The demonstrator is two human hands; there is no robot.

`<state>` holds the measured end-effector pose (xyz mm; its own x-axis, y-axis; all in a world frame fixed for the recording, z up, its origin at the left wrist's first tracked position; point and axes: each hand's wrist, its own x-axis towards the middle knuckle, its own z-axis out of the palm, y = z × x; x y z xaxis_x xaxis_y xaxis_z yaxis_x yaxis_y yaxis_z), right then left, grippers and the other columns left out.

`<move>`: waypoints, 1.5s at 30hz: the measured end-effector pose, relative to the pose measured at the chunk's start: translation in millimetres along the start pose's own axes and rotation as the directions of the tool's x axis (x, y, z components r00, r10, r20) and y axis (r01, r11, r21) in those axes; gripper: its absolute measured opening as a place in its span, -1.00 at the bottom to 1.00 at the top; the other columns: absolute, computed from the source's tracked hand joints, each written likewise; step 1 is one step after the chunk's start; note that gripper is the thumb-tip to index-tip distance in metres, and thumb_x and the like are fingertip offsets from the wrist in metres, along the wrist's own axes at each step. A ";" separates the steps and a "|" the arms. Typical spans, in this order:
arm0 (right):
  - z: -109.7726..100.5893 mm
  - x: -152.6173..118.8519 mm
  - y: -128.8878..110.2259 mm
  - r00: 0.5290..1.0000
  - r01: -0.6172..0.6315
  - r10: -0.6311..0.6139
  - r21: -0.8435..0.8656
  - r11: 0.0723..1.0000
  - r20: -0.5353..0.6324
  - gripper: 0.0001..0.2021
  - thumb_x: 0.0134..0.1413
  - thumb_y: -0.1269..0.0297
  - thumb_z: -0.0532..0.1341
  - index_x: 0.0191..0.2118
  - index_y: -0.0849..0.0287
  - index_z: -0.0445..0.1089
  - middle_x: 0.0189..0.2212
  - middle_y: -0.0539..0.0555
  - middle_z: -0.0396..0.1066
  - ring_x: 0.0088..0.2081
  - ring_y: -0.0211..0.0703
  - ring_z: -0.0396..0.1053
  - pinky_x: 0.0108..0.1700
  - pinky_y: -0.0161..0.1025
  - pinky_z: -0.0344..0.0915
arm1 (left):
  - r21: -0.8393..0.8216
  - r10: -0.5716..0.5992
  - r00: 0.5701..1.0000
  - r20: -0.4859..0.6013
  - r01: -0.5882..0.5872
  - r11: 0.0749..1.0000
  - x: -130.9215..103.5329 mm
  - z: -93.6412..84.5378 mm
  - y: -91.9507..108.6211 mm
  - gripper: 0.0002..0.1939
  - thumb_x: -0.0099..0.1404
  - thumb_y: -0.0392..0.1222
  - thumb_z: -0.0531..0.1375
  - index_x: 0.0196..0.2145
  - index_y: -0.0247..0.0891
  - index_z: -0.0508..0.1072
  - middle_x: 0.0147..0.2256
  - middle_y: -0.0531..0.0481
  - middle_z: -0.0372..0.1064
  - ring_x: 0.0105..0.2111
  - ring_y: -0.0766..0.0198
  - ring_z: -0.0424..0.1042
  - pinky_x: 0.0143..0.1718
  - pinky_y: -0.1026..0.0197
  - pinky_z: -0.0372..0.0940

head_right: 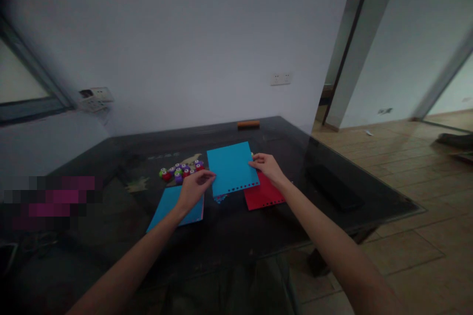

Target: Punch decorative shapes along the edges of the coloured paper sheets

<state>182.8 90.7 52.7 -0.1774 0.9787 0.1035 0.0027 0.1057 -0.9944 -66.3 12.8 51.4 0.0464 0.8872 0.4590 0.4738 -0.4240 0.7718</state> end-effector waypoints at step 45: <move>-89.0 -23.2 20.6 0.953 -0.286 0.215 -0.407 0.867 -0.211 -0.93 -0.16 0.40 0.27 -0.45 0.28 0.41 -0.64 -0.02 0.28 -0.60 -0.34 0.21 -0.57 -0.37 0.18 | 0.160 -0.098 0.970 0.222 0.063 0.985 -2.6 109.6 0.2 -0.83 0.11 -0.30 0.17 -0.28 -0.23 0.36 -0.55 0.10 0.37 -0.50 0.32 0.39 -0.44 0.31 0.18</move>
<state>274.5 85.8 31.8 0.0394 0.9931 -0.1106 0.4540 -0.1164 -0.8834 30.0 30.3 2.2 0.1938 0.9428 0.2714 0.6101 -0.3324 0.7192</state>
